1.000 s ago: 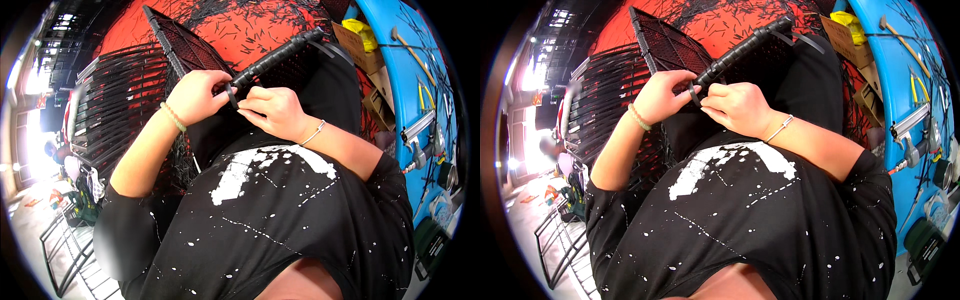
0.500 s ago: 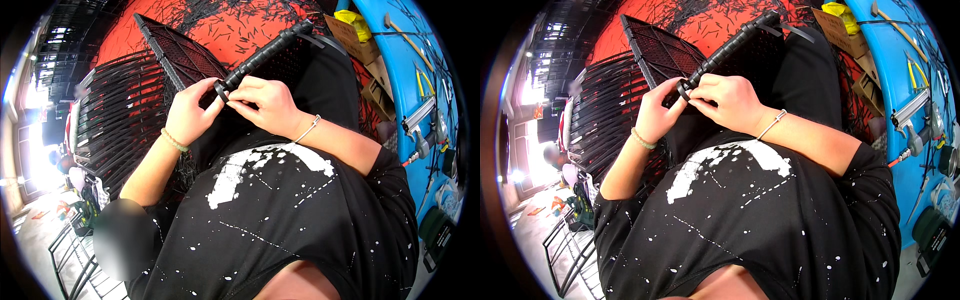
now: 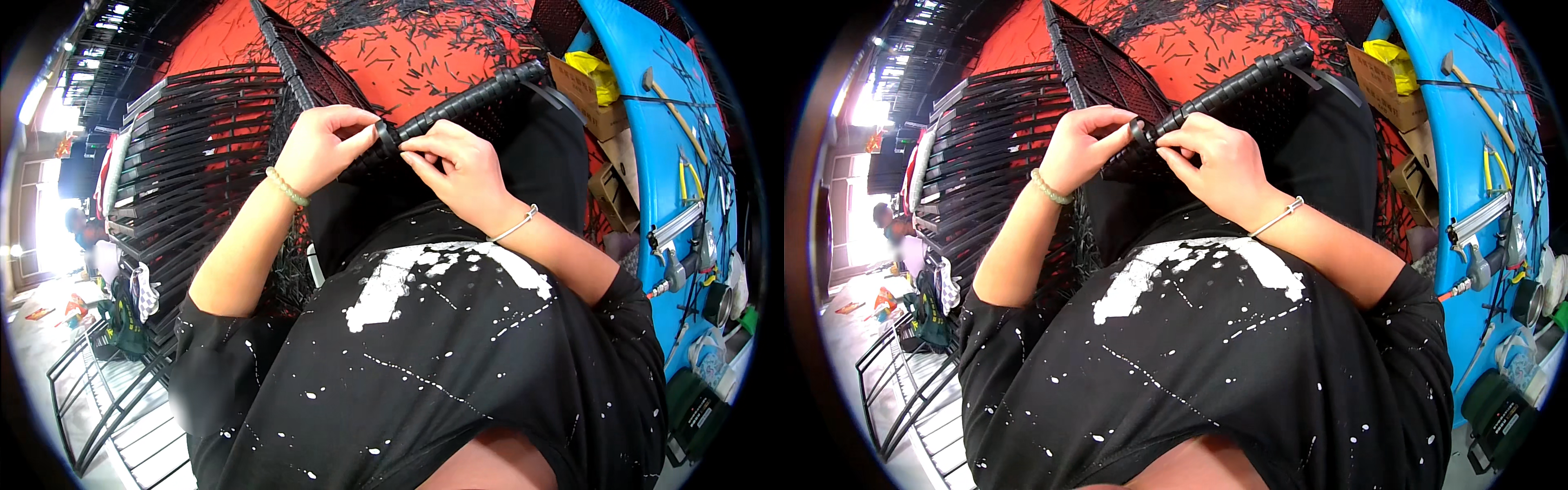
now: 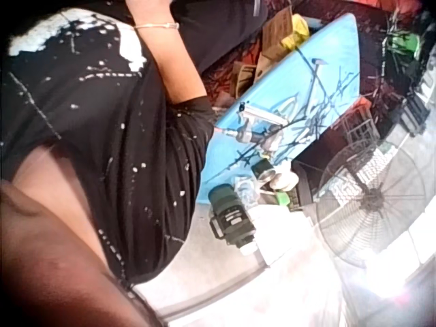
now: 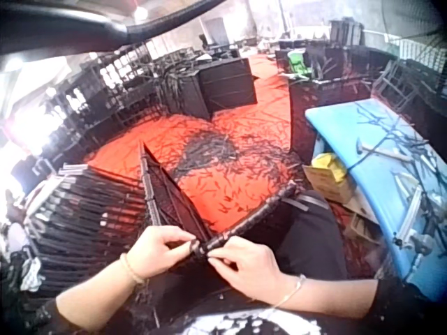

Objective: The person sits on the floor and uses a knife to trim excess black plastic wrapping from the frame of a wicker chair. They then use pliers to cut a small piece of the wrapping and tuck the ends into the weave to secure it. The person flips the chair over to work on different sections of the frame.

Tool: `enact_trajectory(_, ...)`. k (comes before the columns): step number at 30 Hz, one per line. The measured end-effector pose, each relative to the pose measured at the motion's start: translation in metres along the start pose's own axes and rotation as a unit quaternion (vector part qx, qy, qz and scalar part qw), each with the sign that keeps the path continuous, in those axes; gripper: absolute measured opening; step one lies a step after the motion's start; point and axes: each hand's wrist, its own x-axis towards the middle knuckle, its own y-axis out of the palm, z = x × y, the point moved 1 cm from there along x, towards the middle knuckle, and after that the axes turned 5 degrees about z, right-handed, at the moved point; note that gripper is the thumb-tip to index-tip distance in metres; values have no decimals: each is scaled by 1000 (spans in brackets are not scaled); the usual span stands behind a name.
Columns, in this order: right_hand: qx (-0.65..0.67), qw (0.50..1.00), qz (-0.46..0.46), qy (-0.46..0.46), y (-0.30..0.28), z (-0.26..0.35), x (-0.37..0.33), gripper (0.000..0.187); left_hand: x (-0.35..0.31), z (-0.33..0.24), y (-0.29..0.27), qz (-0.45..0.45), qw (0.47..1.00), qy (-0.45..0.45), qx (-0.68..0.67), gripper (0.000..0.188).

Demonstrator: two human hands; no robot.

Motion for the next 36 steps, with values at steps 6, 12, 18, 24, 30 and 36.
enact_trajectory(6,9,1000,-9,-16,0,-2,-1,11,6,-1,-8,40,995,58,77,21)
enact_trajectory(12,19,999,-19,-26,2,-10,-7,15,5,4,-1,26,997,-54,-50,18)
enact_trajectory(18,5,1000,3,-21,1,-3,-5,11,-4,-7,-3,-11,991,96,90,13)
enact_trajectory(24,-54,996,12,-73,1,3,-5,18,0,-5,-2,-20,988,111,105,15)
enact_trajectory(30,-124,985,65,-105,-5,10,-3,27,-3,-1,7,-20,994,83,74,19)
enact_trajectory(36,-155,975,81,-139,-4,15,-2,27,-7,3,14,-4,999,22,46,30)
